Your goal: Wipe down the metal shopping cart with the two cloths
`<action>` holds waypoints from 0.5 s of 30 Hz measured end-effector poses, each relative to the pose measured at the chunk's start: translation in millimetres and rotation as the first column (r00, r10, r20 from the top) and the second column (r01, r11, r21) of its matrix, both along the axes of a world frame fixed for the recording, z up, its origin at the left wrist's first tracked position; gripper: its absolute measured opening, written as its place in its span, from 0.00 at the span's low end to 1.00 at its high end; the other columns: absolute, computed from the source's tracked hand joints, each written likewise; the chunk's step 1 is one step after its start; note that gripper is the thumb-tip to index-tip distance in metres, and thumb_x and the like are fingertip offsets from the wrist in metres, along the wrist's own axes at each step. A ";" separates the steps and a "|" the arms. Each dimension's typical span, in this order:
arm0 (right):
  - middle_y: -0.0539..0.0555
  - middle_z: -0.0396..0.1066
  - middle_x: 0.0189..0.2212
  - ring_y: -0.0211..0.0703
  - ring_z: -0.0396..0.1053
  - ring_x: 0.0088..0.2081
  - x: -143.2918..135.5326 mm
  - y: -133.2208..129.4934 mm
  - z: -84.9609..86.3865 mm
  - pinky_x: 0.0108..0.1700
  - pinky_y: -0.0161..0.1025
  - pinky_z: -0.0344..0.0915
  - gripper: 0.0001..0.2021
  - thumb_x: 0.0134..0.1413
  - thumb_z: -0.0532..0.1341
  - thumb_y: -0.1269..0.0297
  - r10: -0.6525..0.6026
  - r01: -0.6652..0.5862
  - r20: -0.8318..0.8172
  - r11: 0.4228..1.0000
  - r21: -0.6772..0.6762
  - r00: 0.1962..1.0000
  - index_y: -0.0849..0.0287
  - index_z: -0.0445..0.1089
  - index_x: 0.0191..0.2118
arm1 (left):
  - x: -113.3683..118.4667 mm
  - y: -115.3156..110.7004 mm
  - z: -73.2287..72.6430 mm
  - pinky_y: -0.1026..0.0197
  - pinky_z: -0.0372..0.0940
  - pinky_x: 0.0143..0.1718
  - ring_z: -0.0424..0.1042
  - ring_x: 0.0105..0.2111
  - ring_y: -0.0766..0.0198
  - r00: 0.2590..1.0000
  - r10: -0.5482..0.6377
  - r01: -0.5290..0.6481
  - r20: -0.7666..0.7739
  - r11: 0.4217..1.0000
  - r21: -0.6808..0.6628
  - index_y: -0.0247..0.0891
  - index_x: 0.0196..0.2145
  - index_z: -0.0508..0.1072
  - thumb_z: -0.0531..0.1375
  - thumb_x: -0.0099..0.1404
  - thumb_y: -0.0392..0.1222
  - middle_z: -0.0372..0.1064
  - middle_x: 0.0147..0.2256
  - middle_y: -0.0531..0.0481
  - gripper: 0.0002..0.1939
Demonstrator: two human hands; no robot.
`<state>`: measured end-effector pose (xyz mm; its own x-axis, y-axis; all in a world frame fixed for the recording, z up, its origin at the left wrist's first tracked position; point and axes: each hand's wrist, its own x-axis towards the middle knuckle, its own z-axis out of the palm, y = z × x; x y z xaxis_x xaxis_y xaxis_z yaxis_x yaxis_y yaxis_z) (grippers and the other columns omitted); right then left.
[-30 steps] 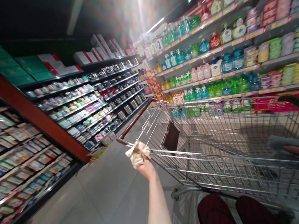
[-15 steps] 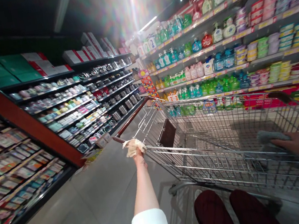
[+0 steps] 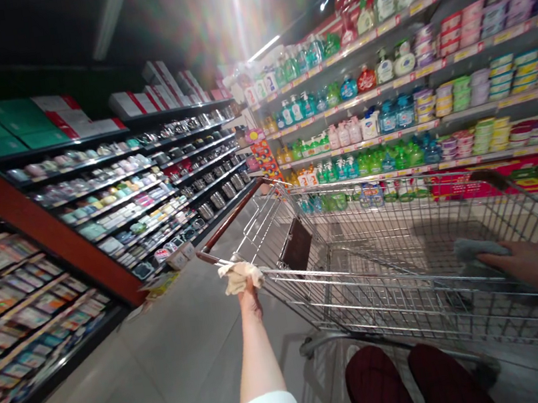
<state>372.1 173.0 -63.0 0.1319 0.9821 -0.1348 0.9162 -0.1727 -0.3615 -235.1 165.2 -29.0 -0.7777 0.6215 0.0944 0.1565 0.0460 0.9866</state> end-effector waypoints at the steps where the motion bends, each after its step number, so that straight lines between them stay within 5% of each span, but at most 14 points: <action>1: 0.57 0.76 0.39 0.59 0.72 0.44 0.7 0.3 -1.2 0.44 0.47 0.64 0.28 0.51 0.47 0.41 0.004 -0.004 -0.009 1.000 0.002 1.000 0.53 0.73 0.43 | -1.3 -1.2 -5.2 0.63 0.70 0.42 0.74 0.47 0.60 0.998 -0.042 0.041 0.044 0.999 0.014 0.43 0.54 0.65 0.57 0.63 0.41 0.73 0.48 0.48 0.21; 10: 0.62 0.76 0.40 0.60 0.72 0.42 -2.5 -5.9 14.6 0.42 0.46 0.65 0.25 0.52 0.51 0.43 -0.013 0.012 -0.030 0.999 -0.035 0.999 0.56 0.74 0.43 | 20.4 -16.8 -88.5 0.55 0.69 0.49 0.75 0.47 0.55 0.950 -0.168 0.188 0.264 0.981 -0.052 0.42 0.39 0.73 0.61 0.57 0.38 0.75 0.44 0.43 0.10; 15: 0.62 0.76 0.40 0.60 0.72 0.43 -3.3 -8.8 21.0 0.43 0.45 0.65 0.26 0.53 0.50 0.43 -0.019 0.019 -0.004 0.999 -0.043 1.000 0.55 0.75 0.43 | 25.5 -21.6 -107.2 0.51 0.62 0.57 0.66 0.56 0.50 0.974 -0.087 0.122 0.208 0.979 -0.163 0.42 0.37 0.73 0.64 0.52 0.37 0.74 0.47 0.41 0.12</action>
<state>368.8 164.2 -42.0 0.1499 0.9726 -0.1779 0.9109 -0.2058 -0.3576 -209.6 143.6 -136.2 -0.6998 0.6934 -0.1721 -0.0287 0.2134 0.9765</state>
